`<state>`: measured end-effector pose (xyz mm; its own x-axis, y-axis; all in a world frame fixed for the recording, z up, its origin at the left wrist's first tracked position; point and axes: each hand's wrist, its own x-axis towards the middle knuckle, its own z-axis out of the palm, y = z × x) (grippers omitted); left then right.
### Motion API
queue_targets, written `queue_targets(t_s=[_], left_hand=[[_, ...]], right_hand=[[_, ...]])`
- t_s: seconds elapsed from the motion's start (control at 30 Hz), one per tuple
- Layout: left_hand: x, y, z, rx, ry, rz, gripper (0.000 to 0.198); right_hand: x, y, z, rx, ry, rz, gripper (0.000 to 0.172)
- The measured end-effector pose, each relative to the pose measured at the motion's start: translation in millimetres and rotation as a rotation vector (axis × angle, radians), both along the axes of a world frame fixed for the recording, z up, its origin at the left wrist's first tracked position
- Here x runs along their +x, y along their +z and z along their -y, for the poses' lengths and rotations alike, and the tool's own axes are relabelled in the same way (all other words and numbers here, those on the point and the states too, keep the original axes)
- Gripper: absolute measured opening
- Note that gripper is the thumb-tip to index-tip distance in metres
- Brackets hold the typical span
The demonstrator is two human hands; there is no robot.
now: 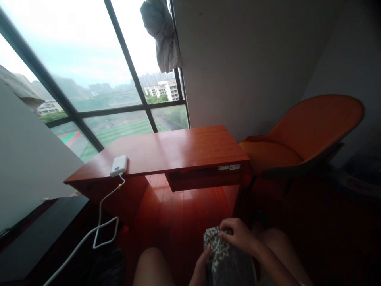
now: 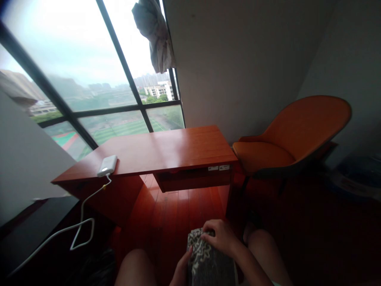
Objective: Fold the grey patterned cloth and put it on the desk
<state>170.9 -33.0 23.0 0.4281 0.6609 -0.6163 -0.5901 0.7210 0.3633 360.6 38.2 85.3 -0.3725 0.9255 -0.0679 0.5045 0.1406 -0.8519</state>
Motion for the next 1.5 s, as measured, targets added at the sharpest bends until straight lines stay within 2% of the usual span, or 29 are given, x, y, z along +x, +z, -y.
queue_targets(t_s=[0.1,0.17,0.4,0.53,0.67,0.8,0.87,0.93,1.07,1.2,1.3,1.4,1.5], left_hand=[[1,-2.1,3,0.042,0.058,-0.067,0.057],[2,-4.3,4,0.090,0.078,-0.100,0.056],[3,-14.4,3,0.239,0.047,-0.109,0.055],[5,-20.3,1,0.240,0.041,-0.120,0.058],[9,-22.2,1,0.255,0.077,-0.169,0.066],[8,-15.8,-1,0.287,0.042,-0.212,0.067],[5,-11.4,-2,0.274,0.015,-0.232,0.060],[2,-8.5,-3,0.259,-0.006,-0.240,0.055],[3,-10.0,-3,0.282,-0.016,-0.265,0.057],[8,-17.3,0,0.312,-0.027,-0.298,0.057],[10,-19.7,2,0.335,-0.026,-0.322,0.063],[10,-15.9,2,0.361,-0.039,-0.292,0.066],[9,-10.0,1,0.347,-0.068,-0.247,0.060]], right_hand=[[-3,3.3,-1,0.045,-0.055,-0.072,0.026],[-5,0.4,-2,0.075,-0.076,-0.036,0.030],[-8,-30.4,-6,0.142,-0.047,0.237,0.035],[-11,-45.6,-6,0.188,-0.048,0.415,0.039],[-17,-50.0,-4,0.268,-0.052,0.510,0.040],[-22,-49.3,-3,0.290,-0.067,0.522,0.039],[-23,-47.9,-4,0.261,-0.085,0.484,0.037],[-25,-44.8,-5,0.209,-0.091,0.353,0.033],[-30,-33.7,-7,0.052,0.006,0.049,0.029],[-39,-27.6,-10,0.017,0.089,0.004,0.027],[-47,-33.0,-16,-0.020,0.047,-0.044,0.027],[-57,-42.2,-22,-0.051,-0.075,-0.090,0.032],[-64,-47.9,-26,-0.024,-0.189,-0.094,0.036]])
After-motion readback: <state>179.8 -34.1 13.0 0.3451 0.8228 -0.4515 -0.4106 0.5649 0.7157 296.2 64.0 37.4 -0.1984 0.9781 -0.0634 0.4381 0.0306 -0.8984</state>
